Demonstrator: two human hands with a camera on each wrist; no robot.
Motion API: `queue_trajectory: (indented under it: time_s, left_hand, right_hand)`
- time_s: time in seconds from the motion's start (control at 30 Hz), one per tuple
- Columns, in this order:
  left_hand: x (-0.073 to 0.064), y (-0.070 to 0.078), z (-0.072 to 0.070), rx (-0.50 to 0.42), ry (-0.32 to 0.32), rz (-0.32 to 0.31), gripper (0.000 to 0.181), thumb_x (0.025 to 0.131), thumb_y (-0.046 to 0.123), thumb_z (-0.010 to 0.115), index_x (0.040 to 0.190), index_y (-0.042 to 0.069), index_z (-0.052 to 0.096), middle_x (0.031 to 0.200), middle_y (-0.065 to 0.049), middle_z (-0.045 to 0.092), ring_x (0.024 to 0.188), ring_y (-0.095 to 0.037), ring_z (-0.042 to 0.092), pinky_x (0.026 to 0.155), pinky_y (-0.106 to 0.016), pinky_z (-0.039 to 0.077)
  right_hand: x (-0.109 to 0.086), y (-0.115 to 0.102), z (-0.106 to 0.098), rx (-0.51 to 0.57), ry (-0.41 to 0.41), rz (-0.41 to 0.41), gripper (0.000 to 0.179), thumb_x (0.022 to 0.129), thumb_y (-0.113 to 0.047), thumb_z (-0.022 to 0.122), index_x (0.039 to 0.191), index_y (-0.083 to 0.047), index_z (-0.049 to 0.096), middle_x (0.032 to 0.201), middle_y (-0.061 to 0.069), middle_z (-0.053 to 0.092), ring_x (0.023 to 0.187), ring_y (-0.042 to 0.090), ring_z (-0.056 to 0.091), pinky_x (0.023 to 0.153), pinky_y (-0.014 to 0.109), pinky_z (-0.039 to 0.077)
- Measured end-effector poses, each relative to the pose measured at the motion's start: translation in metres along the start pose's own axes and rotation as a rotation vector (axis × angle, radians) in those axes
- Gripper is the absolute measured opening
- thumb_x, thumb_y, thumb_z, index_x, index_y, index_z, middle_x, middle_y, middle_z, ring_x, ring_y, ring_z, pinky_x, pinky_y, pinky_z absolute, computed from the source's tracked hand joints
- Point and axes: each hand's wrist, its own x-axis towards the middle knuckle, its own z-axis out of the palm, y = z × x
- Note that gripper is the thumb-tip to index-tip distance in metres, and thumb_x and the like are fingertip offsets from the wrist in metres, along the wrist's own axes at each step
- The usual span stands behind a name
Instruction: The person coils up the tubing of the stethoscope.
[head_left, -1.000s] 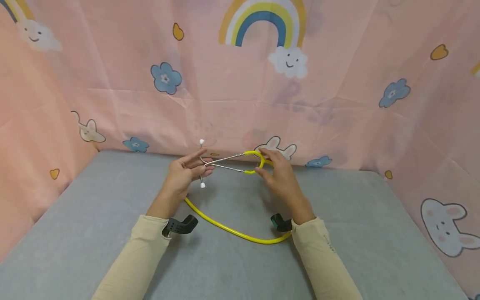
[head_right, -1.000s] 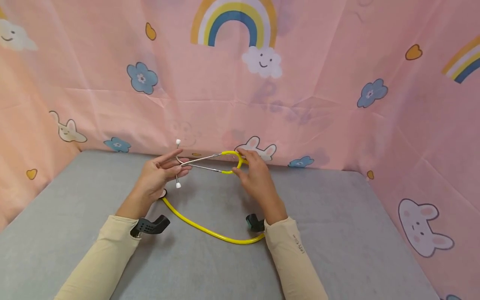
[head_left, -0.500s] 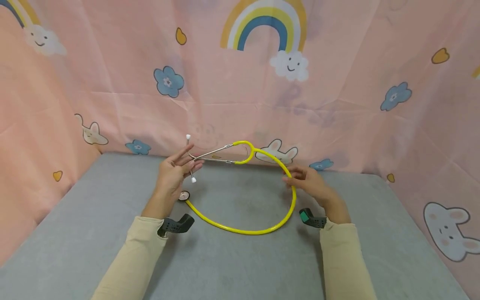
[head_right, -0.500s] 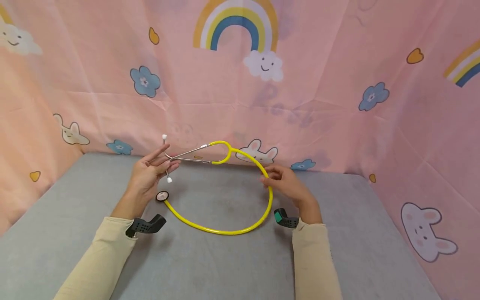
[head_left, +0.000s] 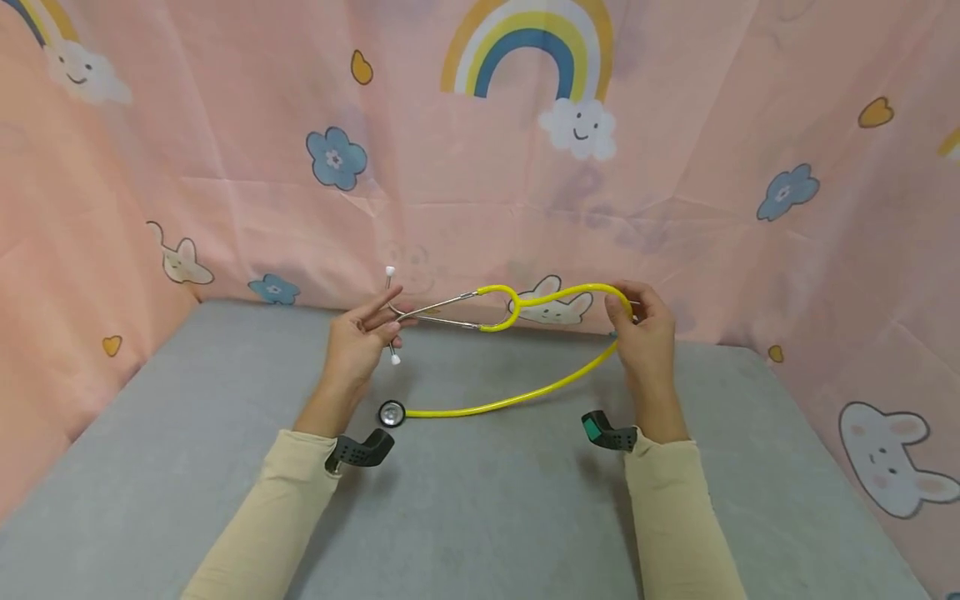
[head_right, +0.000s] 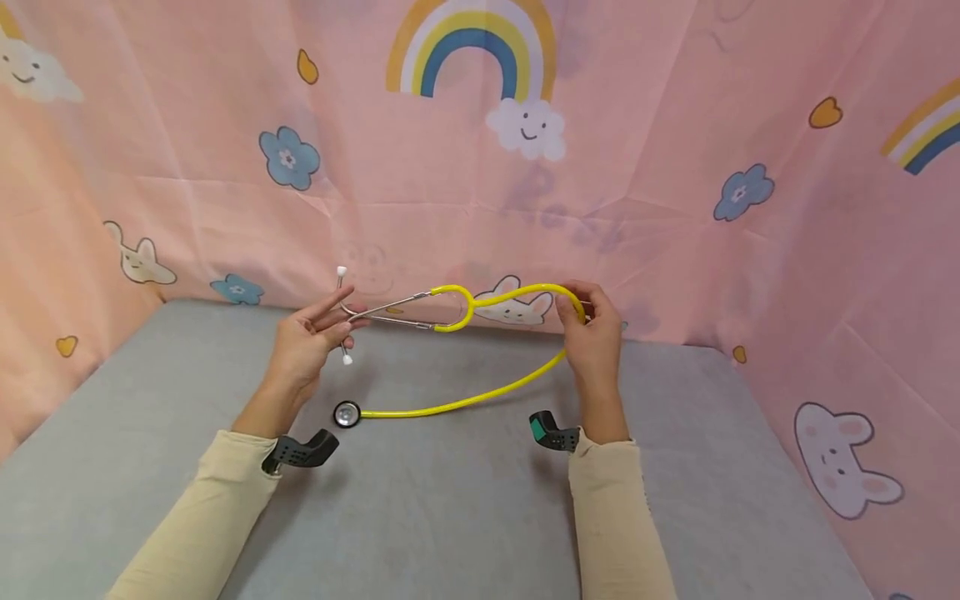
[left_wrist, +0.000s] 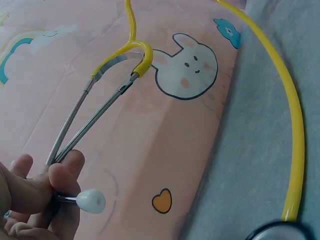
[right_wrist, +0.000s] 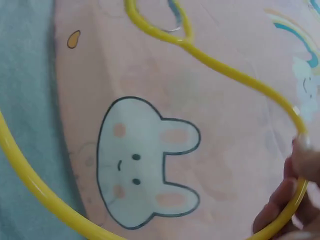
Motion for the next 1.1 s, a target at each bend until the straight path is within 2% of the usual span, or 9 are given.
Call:
queue_trajectory:
  time_s: [0.13,0.3,0.43,0.63,0.73,0.83,0.9,1.0,1.1]
  left_hand:
    - [-0.002,0.004,-0.002,0.113,-0.044,0.033,0.053,0.094,-0.011,0.058,0.141,0.013,0.057,0.129,-0.023,0.065,0.083,-0.006,0.071,0.061,-0.018,0.053]
    - [-0.008,0.008,0.004,0.257,-0.221,0.114,0.055,0.094,-0.011,0.057,0.14,0.018,0.059,0.129,-0.016,0.067,0.075,-0.006,0.062,0.058,-0.021,0.048]
    - [-0.011,0.012,0.005,0.289,-0.318,0.136,0.055,0.095,-0.009,0.056,0.139,0.024,0.06,0.127,-0.011,0.068,0.078,-0.008,0.064,0.057,-0.023,0.044]
    - [-0.013,0.015,0.005,0.321,-0.389,0.131,0.05,0.099,0.001,0.055,0.14,0.029,0.058,0.127,-0.01,0.067,0.086,-0.015,0.072,0.063,-0.022,0.037]
    - [-0.013,0.015,0.006,0.339,-0.376,0.143,0.043,0.101,0.005,0.055,0.139,0.025,0.06,0.124,-0.008,0.069,0.087,-0.024,0.073,0.077,-0.024,0.046]
    - [-0.013,0.014,0.008,0.34,-0.37,0.164,0.04,0.1,0.002,0.056,0.135,0.017,0.063,0.12,-0.011,0.071,0.093,-0.022,0.072,0.089,-0.026,0.05]
    - [-0.014,0.014,0.011,0.329,-0.383,0.166,0.039,0.098,0.0,0.058,0.132,0.015,0.066,0.118,-0.014,0.072,0.092,-0.015,0.072,0.078,-0.021,0.05]
    - [-0.016,0.014,0.014,0.279,-0.433,0.147,0.037,0.096,-0.001,0.061,0.13,0.013,0.068,0.113,-0.015,0.073,0.075,-0.006,0.064,0.058,-0.019,0.037]
    - [-0.02,0.015,0.018,0.174,-0.496,0.106,0.037,0.095,0.0,0.062,0.131,0.009,0.066,0.107,-0.008,0.075,0.066,-0.01,0.057,0.055,-0.021,0.032]
  right_hand:
    - [-0.002,-0.006,0.001,0.074,-0.088,-0.133,0.024,0.096,-0.013,0.064,0.117,-0.002,0.067,0.101,-0.014,0.062,0.09,0.009,0.056,0.076,0.013,0.049]
    - [-0.008,-0.012,0.001,0.062,-0.303,-0.349,0.021,0.096,-0.006,0.063,0.113,0.005,0.067,0.101,-0.014,0.062,0.09,0.007,0.057,0.074,0.012,0.049]
    - [-0.011,-0.016,0.008,0.059,-0.396,-0.452,0.018,0.095,-0.001,0.062,0.111,0.003,0.07,0.101,-0.012,0.062,0.09,0.008,0.057,0.074,0.015,0.048]
    - [-0.014,-0.017,0.017,0.02,-0.449,-0.465,0.018,0.09,-0.005,0.07,0.107,-0.003,0.076,0.099,-0.012,0.064,0.091,0.008,0.057,0.075,0.015,0.049]
    - [-0.016,-0.019,0.022,0.019,-0.474,-0.494,0.019,0.086,-0.004,0.072,0.104,-0.004,0.078,0.099,-0.007,0.064,0.09,0.01,0.055,0.073,0.016,0.047]
    - [-0.02,-0.021,0.027,0.028,-0.482,-0.53,0.018,0.085,-0.002,0.073,0.102,-0.003,0.078,0.097,0.001,0.065,0.089,0.011,0.054,0.071,0.016,0.046]
    - [-0.022,-0.023,0.03,0.026,-0.481,-0.535,0.018,0.084,-0.002,0.074,0.101,-0.003,0.078,0.097,0.005,0.066,0.089,0.01,0.055,0.071,0.016,0.048]
    - [-0.026,-0.026,0.033,0.022,-0.486,-0.515,0.018,0.083,-0.003,0.075,0.101,-0.002,0.078,0.098,0.008,0.066,0.089,0.009,0.058,0.075,0.016,0.054]
    - [-0.027,-0.028,0.036,0.056,-0.51,-0.467,0.017,0.083,-0.003,0.075,0.099,0.002,0.077,0.098,0.005,0.065,0.086,0.01,0.061,0.077,0.02,0.059]
